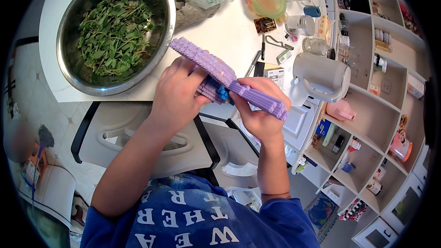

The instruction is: The person assembles a purple rabbit-shaped toy made of interlocking blocks by hand. They pick up a detached ear component and attach it to the top of the rabbit's head before rotating the finished toy.

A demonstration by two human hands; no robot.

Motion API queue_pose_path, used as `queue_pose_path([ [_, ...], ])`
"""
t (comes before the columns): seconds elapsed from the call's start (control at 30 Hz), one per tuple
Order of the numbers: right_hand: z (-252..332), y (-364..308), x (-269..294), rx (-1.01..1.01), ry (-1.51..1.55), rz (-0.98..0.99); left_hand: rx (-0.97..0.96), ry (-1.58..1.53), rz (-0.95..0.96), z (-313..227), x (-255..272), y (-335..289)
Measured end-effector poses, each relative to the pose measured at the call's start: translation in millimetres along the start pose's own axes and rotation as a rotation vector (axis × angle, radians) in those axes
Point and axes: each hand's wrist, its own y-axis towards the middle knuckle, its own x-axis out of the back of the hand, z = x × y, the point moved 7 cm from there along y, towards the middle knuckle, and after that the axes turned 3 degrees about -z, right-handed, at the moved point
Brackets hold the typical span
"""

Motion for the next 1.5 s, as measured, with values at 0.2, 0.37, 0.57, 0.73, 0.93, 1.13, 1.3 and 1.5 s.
queue_pose_path([
  [0.2,-4,3,1,0.017,-0.007,0.012,0.002,-0.013,0.007,3,-1,1],
  [0.37,-6,3,1,0.044,0.015,0.028,0.003,0.013,0.02,5,-5,0],
  [0.57,-9,-2,0,-0.021,0.038,0.014,-0.004,0.004,0.013,3,-4,-2],
  [0.73,-14,-4,0,-0.047,0.083,0.091,-0.034,-0.013,0.011,3,-3,-2],
  [0.93,3,9,6,0.058,0.153,0.142,-0.079,-0.056,0.001,5,-2,-1],
  [1.13,2,11,7,0.097,0.13,0.16,-0.039,-0.208,0.02,11,-5,-1],
  [1.3,6,10,7,0.084,0.072,0.138,-0.025,-0.234,0.028,15,-9,-3],
  [1.5,6,9,6,0.1,0.057,0.103,0.006,-0.279,0.045,19,-12,-2],
])
